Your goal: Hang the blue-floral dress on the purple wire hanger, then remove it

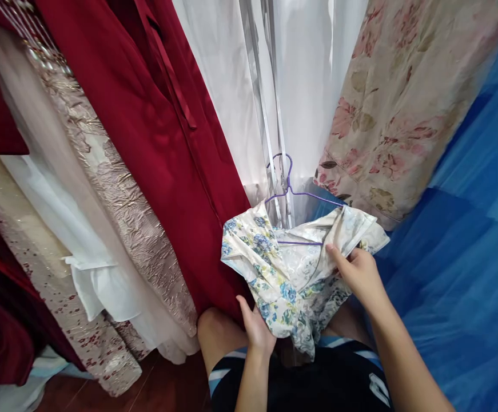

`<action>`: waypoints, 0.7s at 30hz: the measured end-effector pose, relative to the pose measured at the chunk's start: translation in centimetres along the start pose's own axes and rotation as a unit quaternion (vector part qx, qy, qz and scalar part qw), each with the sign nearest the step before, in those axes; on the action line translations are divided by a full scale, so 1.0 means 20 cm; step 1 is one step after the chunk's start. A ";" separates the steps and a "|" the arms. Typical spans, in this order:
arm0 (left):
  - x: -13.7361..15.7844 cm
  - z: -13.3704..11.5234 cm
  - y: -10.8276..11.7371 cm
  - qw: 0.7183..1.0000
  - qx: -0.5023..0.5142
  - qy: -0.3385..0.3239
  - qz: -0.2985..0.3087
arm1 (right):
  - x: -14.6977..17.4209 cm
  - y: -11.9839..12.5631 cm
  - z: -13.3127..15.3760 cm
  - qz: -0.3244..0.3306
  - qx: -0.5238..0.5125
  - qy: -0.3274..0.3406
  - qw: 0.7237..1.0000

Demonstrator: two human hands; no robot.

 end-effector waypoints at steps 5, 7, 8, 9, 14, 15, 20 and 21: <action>0.04 0.11 0.01 0.997 -0.031 -0.067 -0.027 | -0.03 0.02 0.09 -0.026 0.053 0.080 0.995; 0.04 0.16 0.00 0.994 -0.066 -0.073 -0.049 | -0.07 -0.03 0.18 -0.018 0.097 0.118 0.988; 0.03 0.17 0.00 0.992 -0.085 -0.074 -0.061 | -0.09 -0.06 0.24 0.001 0.134 0.147 0.980; 0.03 0.18 0.00 0.989 -0.107 -0.074 -0.072 | -0.10 -0.11 0.29 0.033 0.180 0.184 0.966; 0.01 0.10 0.03 0.976 -0.168 -0.105 -0.091 | 0.03 -0.35 0.37 0.313 0.239 0.297 0.870; 0.01 0.08 0.04 0.976 -0.163 -0.111 -0.090 | 0.09 -0.37 0.34 0.359 0.194 0.283 0.868; 0.02 0.10 0.06 0.984 -0.123 -0.090 -0.097 | 0.32 -0.32 -0.04 0.283 0.032 0.134 0.949; 0.03 0.11 0.06 0.985 -0.114 -0.081 -0.101 | 0.36 -0.32 -0.14 0.253 0.020 0.090 0.963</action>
Point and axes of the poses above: each hand's wrist, its own x-axis away from the middle knuckle, its own y-axis out of the back of the hand, z = x × y, the point moved 6 cm from there along -x, towards the middle knuckle, and after that the axes turned 8 degrees about -z, right-handed, at the moved point
